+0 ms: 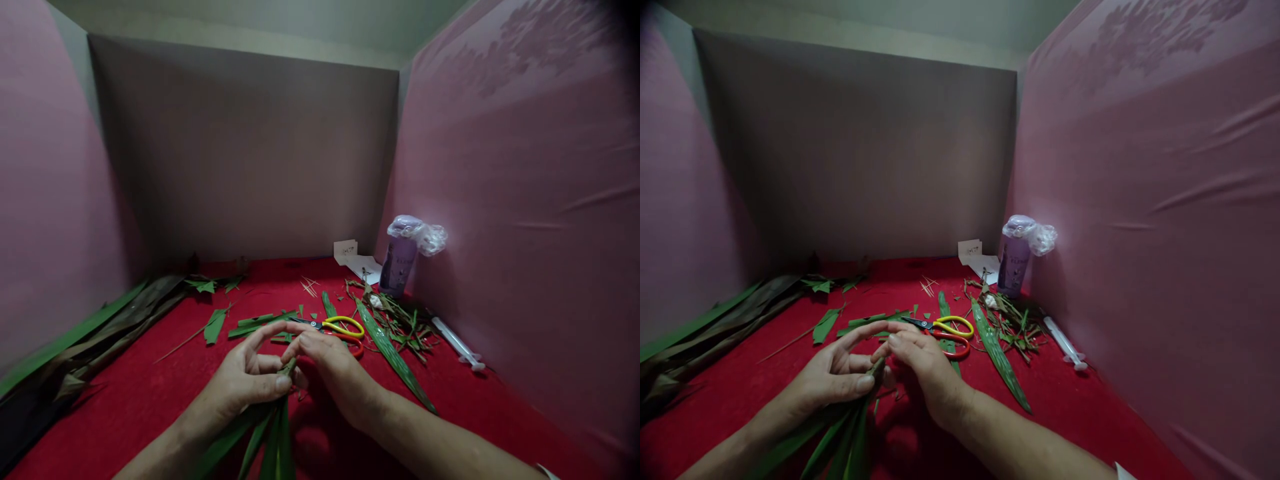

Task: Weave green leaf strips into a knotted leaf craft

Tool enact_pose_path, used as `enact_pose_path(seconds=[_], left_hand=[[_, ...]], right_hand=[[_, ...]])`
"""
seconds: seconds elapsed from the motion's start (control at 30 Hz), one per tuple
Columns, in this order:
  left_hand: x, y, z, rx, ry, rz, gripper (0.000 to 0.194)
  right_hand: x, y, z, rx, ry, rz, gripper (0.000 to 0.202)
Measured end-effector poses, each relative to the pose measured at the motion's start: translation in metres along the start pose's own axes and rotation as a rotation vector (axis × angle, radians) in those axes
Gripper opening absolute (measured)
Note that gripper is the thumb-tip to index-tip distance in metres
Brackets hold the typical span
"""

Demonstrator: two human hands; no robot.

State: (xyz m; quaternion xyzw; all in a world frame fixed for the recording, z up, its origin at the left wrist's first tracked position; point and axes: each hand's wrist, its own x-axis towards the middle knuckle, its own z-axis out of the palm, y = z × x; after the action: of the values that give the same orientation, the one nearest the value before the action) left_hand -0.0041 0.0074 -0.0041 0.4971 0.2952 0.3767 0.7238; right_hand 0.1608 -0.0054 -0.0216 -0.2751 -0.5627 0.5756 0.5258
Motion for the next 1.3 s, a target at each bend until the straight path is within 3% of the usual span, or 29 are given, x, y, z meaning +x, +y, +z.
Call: enact_pose_path(seconds=[0.23,0.47,0.67,0.83,1.1,1.3], left_hand=[[0.002,-0.006,-0.005,0.042,-0.026,0.001,0.077],[0.004,-0.009,-0.006,0.033,0.004,-0.024,0.070],[0.003,-0.006,-0.004,-0.024,-0.058,-0.012,0.036],[0.002,-0.006,-0.003,-0.024,-0.037,0.001,0.024],[-0.001,-0.009,-0.002,0.018,0.016,-0.008,0.022],[0.000,-0.012,-0.003,0.017,-0.011,-0.001,0.023]], right_hand=[[-0.001,-0.005,0.005,0.184,-0.008,0.104,0.013],[0.000,0.000,0.005,0.343,0.039,0.189,0.016],[0.000,-0.001,0.002,0.322,0.087,0.117,0.012],[0.000,-0.001,-0.002,0.268,0.064,0.068,0.014],[0.000,0.003,-0.003,0.216,0.074,0.014,0.015],[0.000,-0.004,-0.002,0.173,0.099,0.041,0.019]])
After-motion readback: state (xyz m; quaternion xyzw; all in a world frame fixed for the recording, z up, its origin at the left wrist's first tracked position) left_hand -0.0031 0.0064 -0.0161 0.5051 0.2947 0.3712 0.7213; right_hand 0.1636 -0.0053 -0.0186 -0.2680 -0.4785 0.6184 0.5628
